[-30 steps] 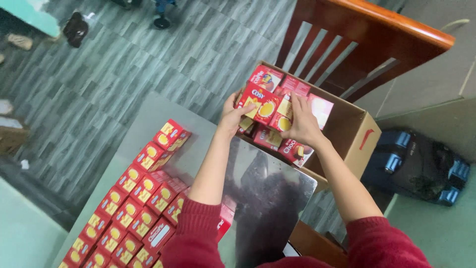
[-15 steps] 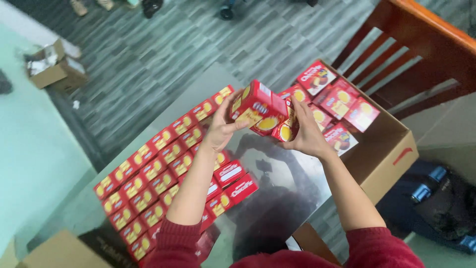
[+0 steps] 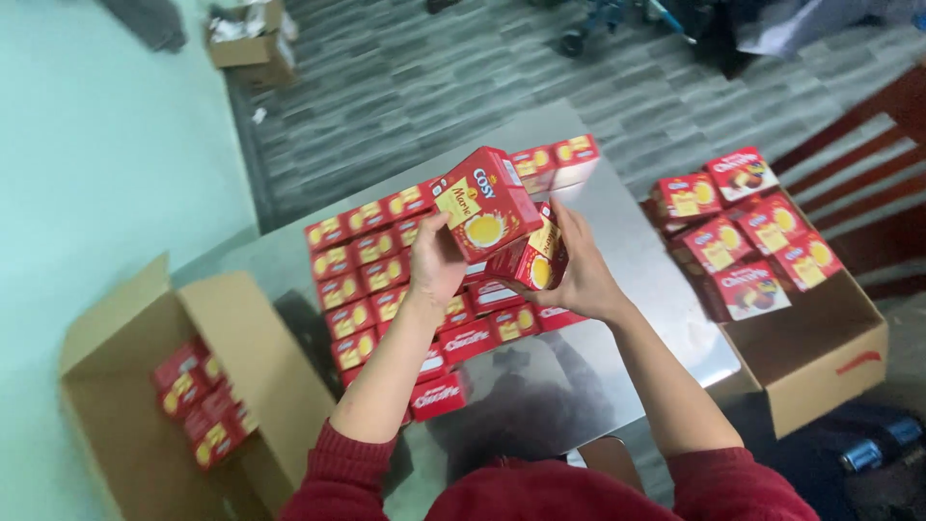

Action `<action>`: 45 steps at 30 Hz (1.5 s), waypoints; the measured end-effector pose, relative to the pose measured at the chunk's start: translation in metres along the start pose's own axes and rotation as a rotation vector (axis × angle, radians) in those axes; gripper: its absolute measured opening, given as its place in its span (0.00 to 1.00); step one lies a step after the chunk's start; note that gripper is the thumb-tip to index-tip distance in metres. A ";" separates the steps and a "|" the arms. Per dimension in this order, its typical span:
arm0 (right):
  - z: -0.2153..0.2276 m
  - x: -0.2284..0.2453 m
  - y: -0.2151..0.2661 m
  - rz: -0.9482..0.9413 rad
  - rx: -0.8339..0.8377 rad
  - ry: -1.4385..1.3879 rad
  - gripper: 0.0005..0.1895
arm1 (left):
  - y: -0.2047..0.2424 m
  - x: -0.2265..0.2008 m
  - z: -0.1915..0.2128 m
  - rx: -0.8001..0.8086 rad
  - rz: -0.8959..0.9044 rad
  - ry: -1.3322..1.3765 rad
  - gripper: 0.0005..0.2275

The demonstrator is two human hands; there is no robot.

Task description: Arranging small snack boxes on a table and packing them into a larger cardboard shipping box.

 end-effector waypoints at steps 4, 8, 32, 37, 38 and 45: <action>-0.071 0.036 0.007 0.086 0.045 0.038 0.83 | 0.062 -0.042 0.051 -0.293 -0.068 0.133 0.18; -0.138 0.080 0.020 0.054 0.134 -0.010 0.84 | 0.133 -0.088 0.074 -0.402 -0.147 0.164 0.18; -0.437 0.269 0.031 0.036 0.572 -0.490 0.60 | 0.414 -0.306 0.267 -0.433 -0.632 0.424 0.18; -0.506 0.280 0.044 0.079 0.688 -0.370 0.51 | 0.447 -0.313 0.340 -0.465 -0.636 0.458 0.21; -0.517 0.275 0.045 0.079 0.694 -0.368 0.51 | 0.447 -0.314 0.354 -0.468 -0.639 0.463 0.21; -0.611 0.229 0.072 0.139 0.868 0.383 0.49 | 0.448 -0.314 0.389 -0.536 -0.671 0.505 0.22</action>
Point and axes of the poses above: each hand's wrist, its own y-axis away from the middle knuckle, its own z-axis out of the back of the hand, x = y × z, the point moved 10 cm from there along -y, towards the middle knuckle
